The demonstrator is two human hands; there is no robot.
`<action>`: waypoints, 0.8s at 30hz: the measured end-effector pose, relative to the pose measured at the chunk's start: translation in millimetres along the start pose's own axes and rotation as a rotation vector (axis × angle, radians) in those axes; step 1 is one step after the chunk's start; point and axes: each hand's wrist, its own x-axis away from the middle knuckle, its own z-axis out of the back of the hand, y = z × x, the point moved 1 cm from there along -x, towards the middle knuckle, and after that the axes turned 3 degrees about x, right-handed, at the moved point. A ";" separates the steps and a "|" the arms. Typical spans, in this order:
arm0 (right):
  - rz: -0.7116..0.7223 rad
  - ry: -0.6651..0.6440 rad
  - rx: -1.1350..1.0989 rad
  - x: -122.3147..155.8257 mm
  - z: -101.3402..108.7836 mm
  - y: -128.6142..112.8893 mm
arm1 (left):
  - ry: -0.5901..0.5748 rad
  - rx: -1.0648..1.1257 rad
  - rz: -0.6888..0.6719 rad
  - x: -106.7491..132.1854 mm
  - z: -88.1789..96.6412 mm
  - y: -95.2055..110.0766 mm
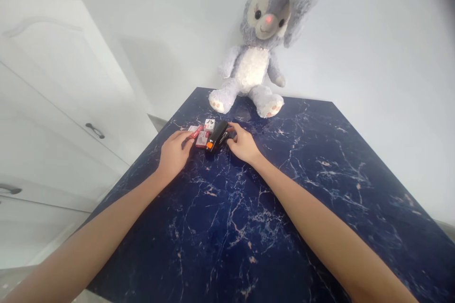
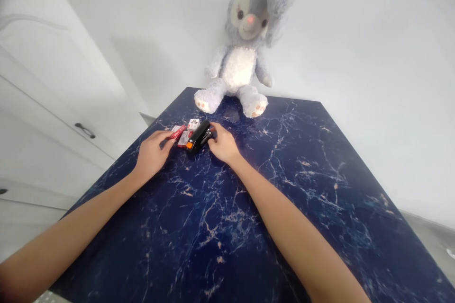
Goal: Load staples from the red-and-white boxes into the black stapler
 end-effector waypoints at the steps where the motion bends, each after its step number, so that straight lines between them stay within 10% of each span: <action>1: 0.001 0.000 0.003 0.1 -0.2 0.2 | 0.007 -0.012 0.001 0.2 -0.5 -1.9; 19: -0.028 0.043 -0.115 0.1 3.5 -0.2 | -0.112 -0.167 -0.080 1.9 -6.6 0.8; 24: -0.031 0.069 -0.067 -0.6 1.4 4.0 | 0.013 -0.118 -0.040 0.2 5.7 -0.8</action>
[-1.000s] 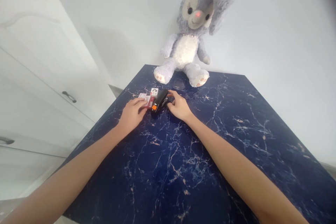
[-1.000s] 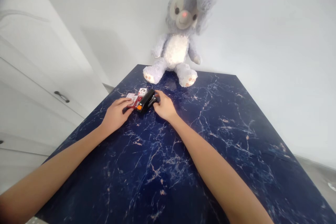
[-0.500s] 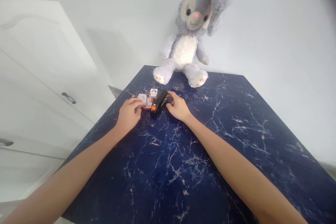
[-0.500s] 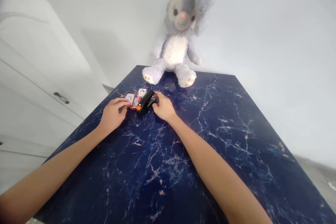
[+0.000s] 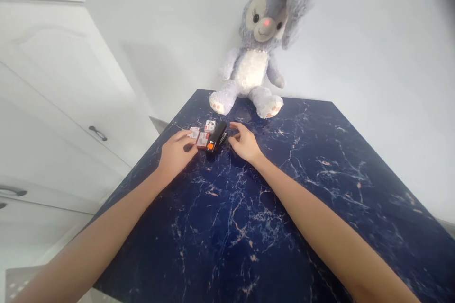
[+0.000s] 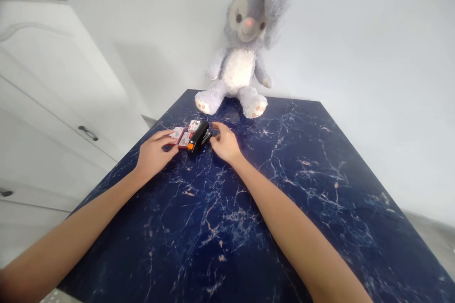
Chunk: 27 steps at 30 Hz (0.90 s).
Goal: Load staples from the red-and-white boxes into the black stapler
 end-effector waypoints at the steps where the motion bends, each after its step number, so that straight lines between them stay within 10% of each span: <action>1: -0.011 0.015 0.008 -0.1 0.3 0.5 | 0.044 0.024 -0.012 -0.2 4.4 1.3; 10: -0.032 0.041 0.042 0.3 2.2 0.6 | -0.220 0.274 -0.348 4.5 16.4 23.4; 27: -0.022 0.087 0.058 1.7 4.7 -3.4 | -0.104 0.051 -0.234 -3.4 2.6 -7.8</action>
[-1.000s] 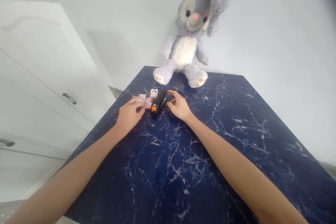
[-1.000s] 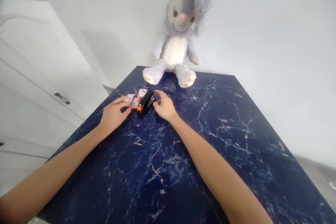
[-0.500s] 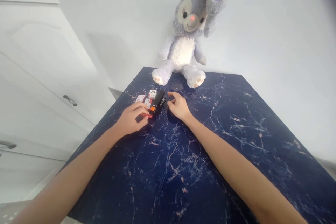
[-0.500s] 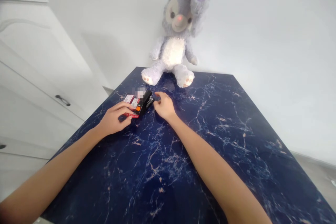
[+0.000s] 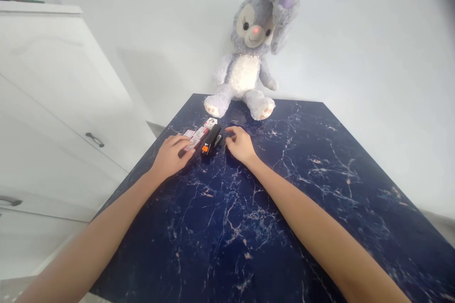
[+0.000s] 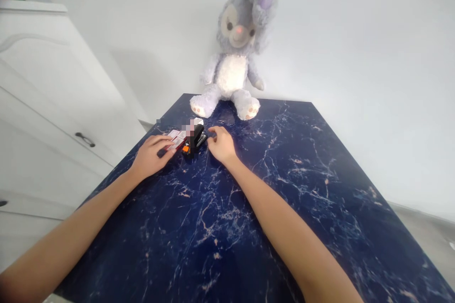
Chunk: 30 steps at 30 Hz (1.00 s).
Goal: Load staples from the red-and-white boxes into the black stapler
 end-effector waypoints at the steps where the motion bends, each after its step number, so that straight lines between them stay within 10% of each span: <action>1: -0.005 0.033 0.008 1.7 1.5 -0.7 | 0.052 0.020 -0.009 0.6 1.1 4.5; 6: 0.050 0.079 0.068 36.9 28.2 -4.8 | 0.107 0.150 -0.186 11.1 2.1 47.0; 10: 0.159 -0.037 0.131 97.5 80.1 -10.1 | -0.071 0.335 -0.425 21.5 -4.8 108.7; 16: 0.233 -0.190 0.191 169.5 136.1 -17.6 | -0.336 0.389 -0.435 28.2 -23.9 194.6; 30: 0.276 -0.362 0.165 174.6 137.4 -19.6 | -0.421 0.441 -0.432 26.7 -29.3 196.0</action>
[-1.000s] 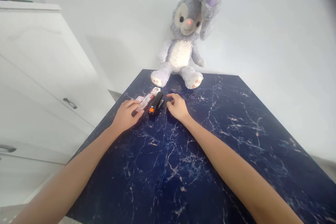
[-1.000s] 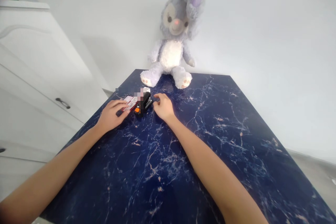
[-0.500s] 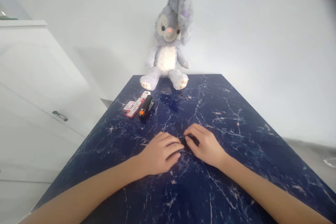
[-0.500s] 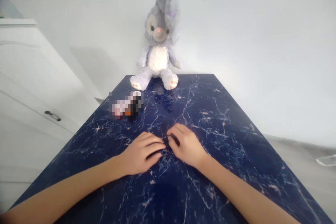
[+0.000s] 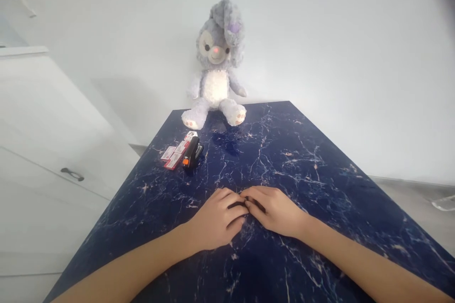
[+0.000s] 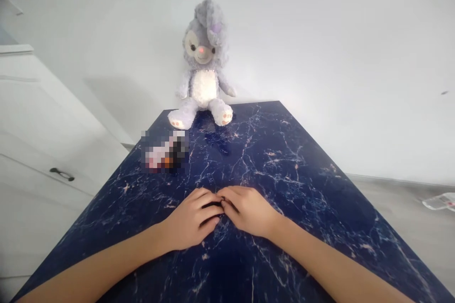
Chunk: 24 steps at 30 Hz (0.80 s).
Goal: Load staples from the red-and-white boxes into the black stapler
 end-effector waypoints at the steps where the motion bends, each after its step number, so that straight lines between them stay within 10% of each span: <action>1: -0.002 -0.004 0.000 -0.2 0.3 -0.5 | -0.004 0.007 -0.002 0.1 0.3 -0.4; 24: -0.015 -0.063 0.060 -6.0 2.3 -1.5 | 0.094 -0.057 -0.098 6.9 12.0 -7.2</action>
